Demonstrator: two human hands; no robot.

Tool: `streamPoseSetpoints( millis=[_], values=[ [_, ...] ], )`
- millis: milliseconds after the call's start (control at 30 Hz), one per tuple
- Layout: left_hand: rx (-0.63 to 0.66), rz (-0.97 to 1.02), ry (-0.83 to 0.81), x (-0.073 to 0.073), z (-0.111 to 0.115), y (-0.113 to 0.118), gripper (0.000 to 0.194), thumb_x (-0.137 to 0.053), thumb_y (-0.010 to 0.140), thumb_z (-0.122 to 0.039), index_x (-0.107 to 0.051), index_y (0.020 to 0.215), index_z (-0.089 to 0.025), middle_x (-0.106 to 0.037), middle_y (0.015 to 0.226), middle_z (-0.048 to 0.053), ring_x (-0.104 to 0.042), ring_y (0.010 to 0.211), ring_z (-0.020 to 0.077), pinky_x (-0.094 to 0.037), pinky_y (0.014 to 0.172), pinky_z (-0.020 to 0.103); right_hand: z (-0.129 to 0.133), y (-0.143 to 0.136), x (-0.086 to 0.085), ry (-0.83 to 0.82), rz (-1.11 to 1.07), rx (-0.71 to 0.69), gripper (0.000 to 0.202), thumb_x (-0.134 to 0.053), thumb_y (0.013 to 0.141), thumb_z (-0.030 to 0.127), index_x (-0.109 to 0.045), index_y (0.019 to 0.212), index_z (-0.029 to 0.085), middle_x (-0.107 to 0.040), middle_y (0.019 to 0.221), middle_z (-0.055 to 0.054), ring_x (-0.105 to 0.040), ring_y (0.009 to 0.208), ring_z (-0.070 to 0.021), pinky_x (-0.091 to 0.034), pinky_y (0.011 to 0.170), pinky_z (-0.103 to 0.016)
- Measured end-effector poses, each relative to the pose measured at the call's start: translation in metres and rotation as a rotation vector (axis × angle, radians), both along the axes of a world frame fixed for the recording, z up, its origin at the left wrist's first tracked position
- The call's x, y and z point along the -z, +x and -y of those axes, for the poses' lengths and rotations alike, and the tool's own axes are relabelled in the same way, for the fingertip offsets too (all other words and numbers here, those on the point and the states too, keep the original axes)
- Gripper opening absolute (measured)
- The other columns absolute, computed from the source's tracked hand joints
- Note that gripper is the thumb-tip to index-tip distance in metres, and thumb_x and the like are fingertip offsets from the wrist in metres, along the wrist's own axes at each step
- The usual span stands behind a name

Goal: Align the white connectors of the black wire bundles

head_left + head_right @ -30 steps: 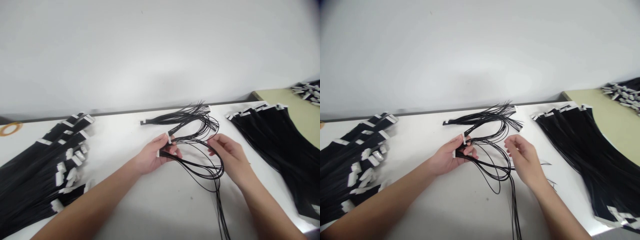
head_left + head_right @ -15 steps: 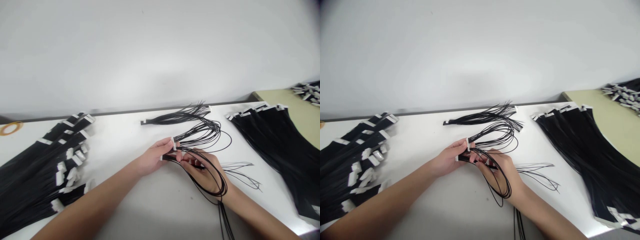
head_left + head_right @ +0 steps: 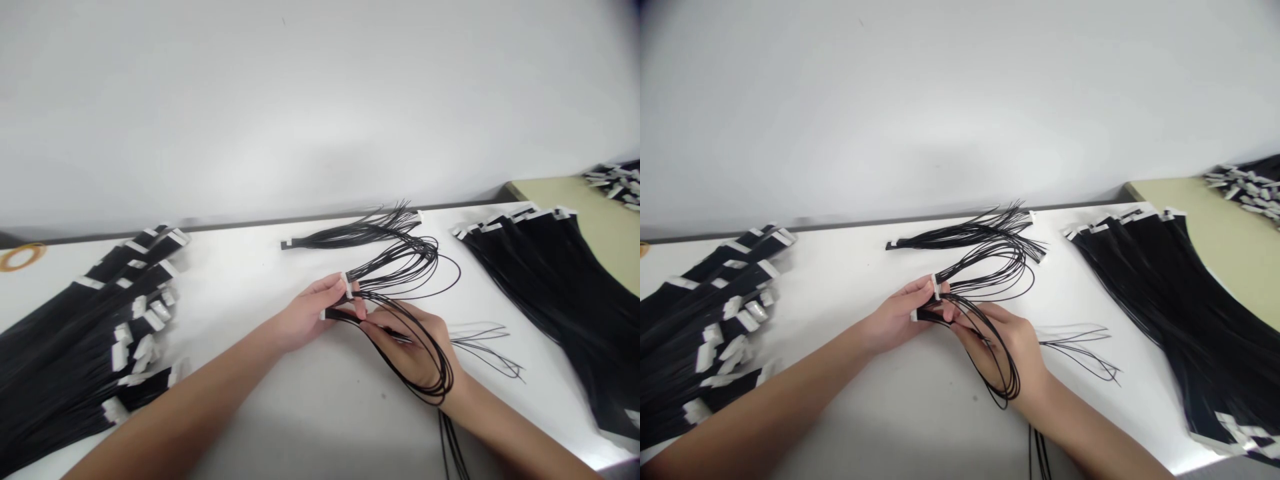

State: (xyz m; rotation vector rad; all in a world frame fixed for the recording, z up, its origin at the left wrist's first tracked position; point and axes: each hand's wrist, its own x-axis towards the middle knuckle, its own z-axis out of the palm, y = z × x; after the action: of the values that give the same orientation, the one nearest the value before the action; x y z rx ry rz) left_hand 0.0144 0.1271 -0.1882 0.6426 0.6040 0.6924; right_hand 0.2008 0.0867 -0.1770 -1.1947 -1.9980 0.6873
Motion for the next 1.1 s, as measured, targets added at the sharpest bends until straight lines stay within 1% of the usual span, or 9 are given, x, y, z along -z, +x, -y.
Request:
streamPoseSetpoints(
  millis=[200,333,467,633,733,833,933,1000,1100],
  values=[
    [-0.006,-0.01,-0.016,0.002,0.0,0.0,0.022,-0.048,0.088,-0.039,-0.055,0.088,-0.018,-0.065,0.076,0.004,-0.063,0.083,0.0202,-0.043,0.079,0.034,0.001,0.003,0.003,0.324,0.216,0.024,0.016,-0.062,0.08,0.012,-0.065,0.093,0.021,-0.067,0.081,-0.003,-0.06,0.074,-0.0176,-0.046,0.069,-0.03],
    [-0.029,-0.037,-0.046,0.001,0.0,0.001,0.024,-0.05,0.087,-0.041,-0.055,0.088,-0.018,-0.065,0.078,0.004,-0.062,0.081,0.0191,-0.043,0.077,0.032,0.001,0.003,0.001,0.375,0.325,0.023,0.009,-0.061,0.083,0.016,-0.064,0.09,0.02,-0.063,0.068,-0.001,-0.055,0.059,-0.0145,-0.04,0.06,-0.029],
    [-0.036,-0.065,-0.053,0.0,0.0,0.001,0.025,-0.051,0.086,-0.043,-0.055,0.087,-0.018,-0.066,0.079,0.005,-0.062,0.08,0.0171,-0.043,0.075,0.029,0.0,0.005,-0.006,0.165,0.28,-0.027,0.009,-0.054,0.088,0.022,-0.063,0.087,0.02,-0.057,0.061,0.002,-0.047,0.05,-0.0103,-0.035,0.05,-0.025],
    [-0.033,-0.104,-0.059,0.0,0.0,0.001,0.027,-0.051,0.086,-0.045,-0.054,0.09,-0.019,-0.066,0.081,0.004,-0.062,0.079,0.0179,-0.044,0.075,0.032,-0.001,0.02,-0.024,-0.204,0.096,-0.153,0.016,-0.055,0.086,0.021,-0.059,0.101,0.023,-0.052,0.063,0.004,-0.043,0.05,-0.0086,-0.036,0.048,-0.021],
    [-0.02,-0.11,-0.064,-0.001,-0.001,0.001,0.028,-0.049,0.086,-0.046,-0.053,0.088,-0.018,-0.065,0.082,0.004,-0.063,0.076,0.0184,-0.045,0.075,0.033,-0.002,0.034,-0.036,-0.353,-0.061,-0.157,0.008,-0.056,0.086,0.021,-0.059,0.094,0.022,-0.051,0.062,0.003,-0.043,0.052,-0.0089,-0.037,0.046,-0.019],
    [-0.008,-0.114,-0.066,0.0,-0.002,0.001,0.029,-0.049,0.086,-0.046,-0.052,0.086,-0.017,-0.065,0.083,0.004,-0.064,0.074,0.0178,-0.045,0.075,0.033,-0.006,0.047,-0.042,-0.456,-0.305,-0.106,0.008,-0.051,0.089,0.02,-0.058,0.095,0.02,-0.053,0.062,0.001,-0.045,0.051,-0.0092,-0.037,0.043,-0.019],
    [0.012,-0.132,-0.064,0.001,-0.002,0.001,0.029,-0.048,0.087,-0.046,-0.052,0.087,-0.018,-0.066,0.082,0.005,-0.064,0.072,0.0169,-0.045,0.075,0.032,-0.012,0.057,-0.042,-0.536,-0.54,-0.153,0.015,-0.044,0.093,0.021,-0.056,0.102,0.023,-0.056,0.064,0.0,-0.049,0.049,-0.0106,-0.038,0.04,-0.02],
    [0.029,-0.132,-0.046,0.002,-0.002,0.0,0.029,-0.046,0.088,-0.046,-0.051,0.087,-0.018,-0.067,0.08,0.006,-0.064,0.07,0.0166,-0.045,0.074,0.032,-0.015,0.061,-0.04,-0.551,-0.611,-0.221,0.015,-0.044,0.092,0.021,-0.057,0.099,0.024,-0.06,0.072,-0.002,-0.055,0.053,-0.0128,-0.044,0.042,-0.023],
    [0.042,-0.123,-0.021,0.003,-0.002,0.0,0.028,-0.044,0.089,-0.045,-0.049,0.087,-0.018,-0.066,0.076,0.005,-0.062,0.068,0.0159,-0.044,0.073,0.031,-0.016,0.063,-0.036,-0.548,-0.602,-0.227,0.01,-0.05,0.089,0.022,-0.059,0.094,0.025,-0.063,0.081,-0.004,-0.061,0.061,-0.0155,-0.049,0.048,-0.026]
  ],
)
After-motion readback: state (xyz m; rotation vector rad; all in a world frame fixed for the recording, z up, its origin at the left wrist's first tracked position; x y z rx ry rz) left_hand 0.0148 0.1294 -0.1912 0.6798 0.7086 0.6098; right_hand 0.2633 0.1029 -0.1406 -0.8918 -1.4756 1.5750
